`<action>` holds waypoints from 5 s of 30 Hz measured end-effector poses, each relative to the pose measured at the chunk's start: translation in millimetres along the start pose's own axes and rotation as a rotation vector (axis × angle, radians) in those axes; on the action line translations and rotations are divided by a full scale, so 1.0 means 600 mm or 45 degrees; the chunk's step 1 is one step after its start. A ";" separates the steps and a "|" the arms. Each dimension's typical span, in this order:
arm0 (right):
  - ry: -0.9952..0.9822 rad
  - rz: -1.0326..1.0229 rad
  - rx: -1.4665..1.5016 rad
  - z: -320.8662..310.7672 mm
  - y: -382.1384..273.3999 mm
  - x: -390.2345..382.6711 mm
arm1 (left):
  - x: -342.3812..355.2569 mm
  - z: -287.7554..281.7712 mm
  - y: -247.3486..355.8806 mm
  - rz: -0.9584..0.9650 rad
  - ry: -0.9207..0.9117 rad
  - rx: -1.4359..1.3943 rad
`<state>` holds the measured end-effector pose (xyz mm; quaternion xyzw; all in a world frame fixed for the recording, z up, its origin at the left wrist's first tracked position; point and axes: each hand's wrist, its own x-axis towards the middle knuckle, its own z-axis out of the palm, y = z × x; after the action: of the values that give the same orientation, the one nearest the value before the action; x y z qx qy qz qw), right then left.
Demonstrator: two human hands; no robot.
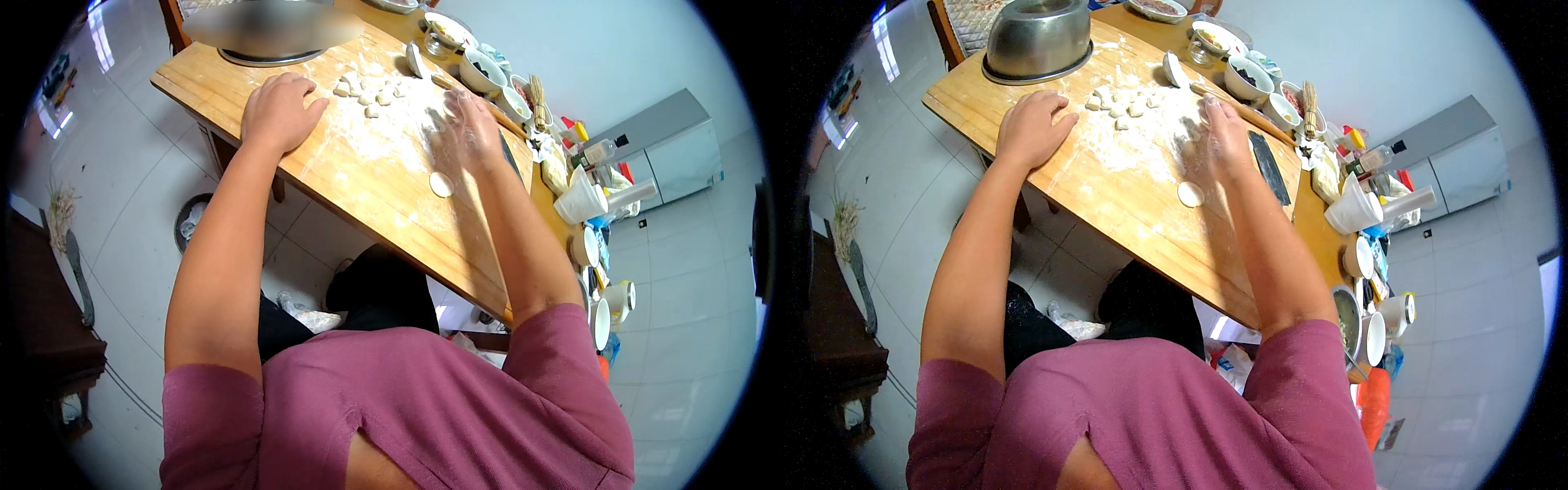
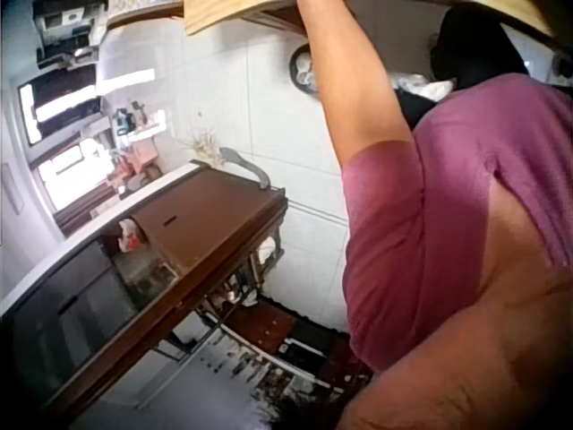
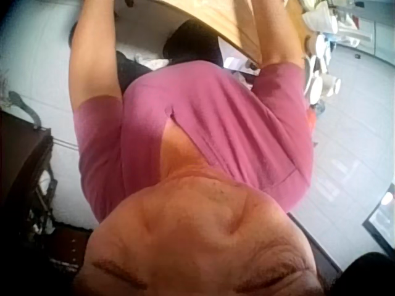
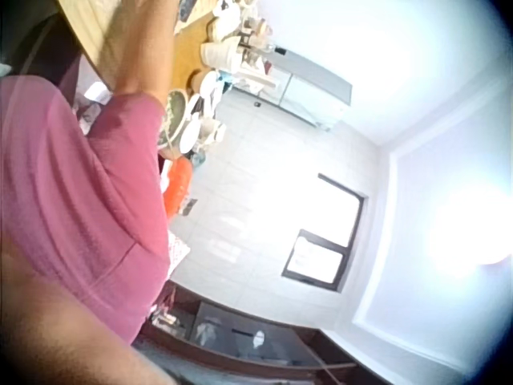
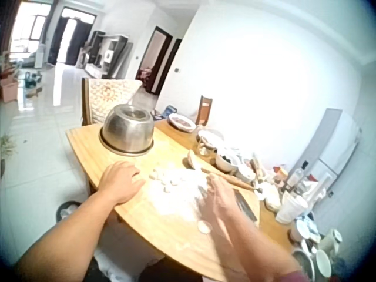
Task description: The person rolls a long dough log on a floured wooden board, cuts it into small pieces with a knife, then rolls each piece into a ball and flattens it into a small disc. The discs are arranged on the board.
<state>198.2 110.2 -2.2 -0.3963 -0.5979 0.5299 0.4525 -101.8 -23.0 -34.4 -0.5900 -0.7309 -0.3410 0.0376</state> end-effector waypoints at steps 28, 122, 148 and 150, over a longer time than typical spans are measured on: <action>-0.114 -0.282 -1.520 -0.026 -0.080 -0.039 | -0.002 -0.007 0.001 0.009 0.006 -0.032; -0.548 -0.039 -1.386 -0.008 -0.093 -0.165 | -0.001 -0.009 -0.005 -0.004 0.004 -0.060; -0.679 -0.313 -1.609 0.040 -0.013 -0.165 | -0.009 -0.012 -0.001 -0.006 -0.028 -0.005; -0.655 -0.114 -1.235 0.020 -0.006 -0.142 | -0.009 -0.006 0.001 0.015 -0.001 -0.013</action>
<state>210.2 25.3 -9.6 -0.3914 -0.8810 0.2537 0.0795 -101.2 -29.1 -33.9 -0.5945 -0.7257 -0.3444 0.0364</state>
